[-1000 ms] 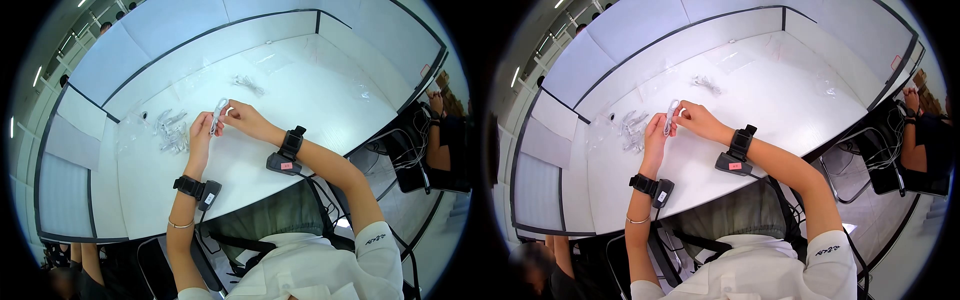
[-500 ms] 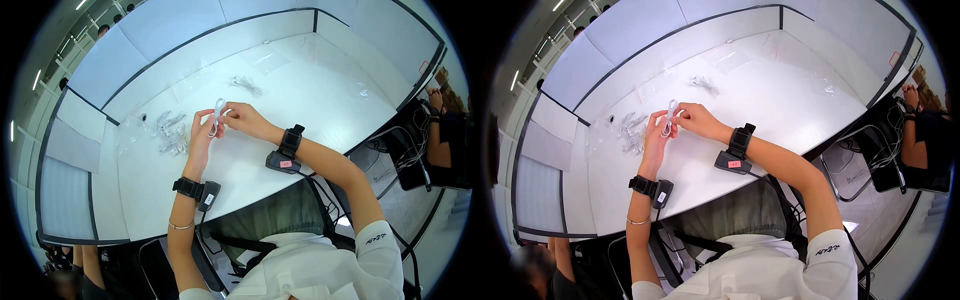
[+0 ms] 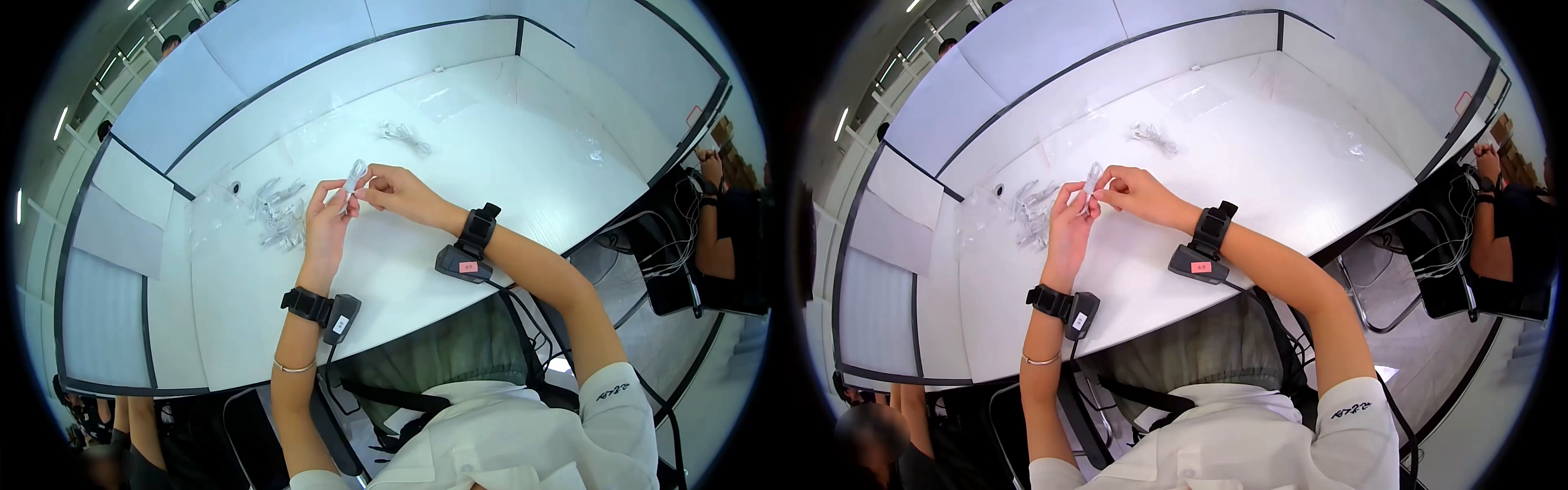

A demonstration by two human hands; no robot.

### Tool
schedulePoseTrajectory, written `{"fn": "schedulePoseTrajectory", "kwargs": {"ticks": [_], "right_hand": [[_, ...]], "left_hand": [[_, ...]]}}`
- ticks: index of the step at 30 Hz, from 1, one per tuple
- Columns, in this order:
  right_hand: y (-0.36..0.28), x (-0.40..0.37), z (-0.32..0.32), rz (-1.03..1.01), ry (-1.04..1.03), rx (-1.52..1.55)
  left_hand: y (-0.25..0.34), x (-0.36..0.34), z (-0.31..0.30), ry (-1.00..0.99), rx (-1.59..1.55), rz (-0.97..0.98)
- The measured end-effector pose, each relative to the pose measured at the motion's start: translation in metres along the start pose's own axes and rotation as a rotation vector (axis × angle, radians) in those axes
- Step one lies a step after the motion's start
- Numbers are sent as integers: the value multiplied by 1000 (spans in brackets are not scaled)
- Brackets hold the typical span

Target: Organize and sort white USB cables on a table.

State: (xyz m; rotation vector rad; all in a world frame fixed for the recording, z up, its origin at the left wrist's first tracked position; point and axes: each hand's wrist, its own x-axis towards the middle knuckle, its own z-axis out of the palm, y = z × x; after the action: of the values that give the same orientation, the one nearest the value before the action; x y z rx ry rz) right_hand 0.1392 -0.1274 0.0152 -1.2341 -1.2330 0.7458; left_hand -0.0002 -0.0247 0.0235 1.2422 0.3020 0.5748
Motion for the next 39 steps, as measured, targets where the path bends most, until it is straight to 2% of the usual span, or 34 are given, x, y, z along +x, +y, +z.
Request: {"fn": "schedulePoseTrajectory", "kwargs": {"ticks": [4,8,13,16,23,26,32,36,37,39], "right_hand": [[1,0,1,-54,46,-1],[10,1,1,-32,81,-89],[6,0,0,18,56,-182],[3,-1,-1,8,27,-220],[1,-2,-1,-8,33,-71],[2,-1,-1,-23,42,-55],[4,0,2,-11,52,15],[4,0,3,3,58,13],[4,0,4,-1,61,12],[1,-1,3,-11,68,12]], "left_hand": [[-1,0,0,-1,-47,-11],[2,0,0,34,70,-56],[2,0,3,144,464,127],[0,0,-1,146,471,74],[0,1,3,-81,376,37],[-8,4,1,-88,325,12],[-5,1,9,57,307,105],[-15,4,-2,126,573,236],[-12,1,1,152,655,199],[-12,2,2,149,664,265]]}}
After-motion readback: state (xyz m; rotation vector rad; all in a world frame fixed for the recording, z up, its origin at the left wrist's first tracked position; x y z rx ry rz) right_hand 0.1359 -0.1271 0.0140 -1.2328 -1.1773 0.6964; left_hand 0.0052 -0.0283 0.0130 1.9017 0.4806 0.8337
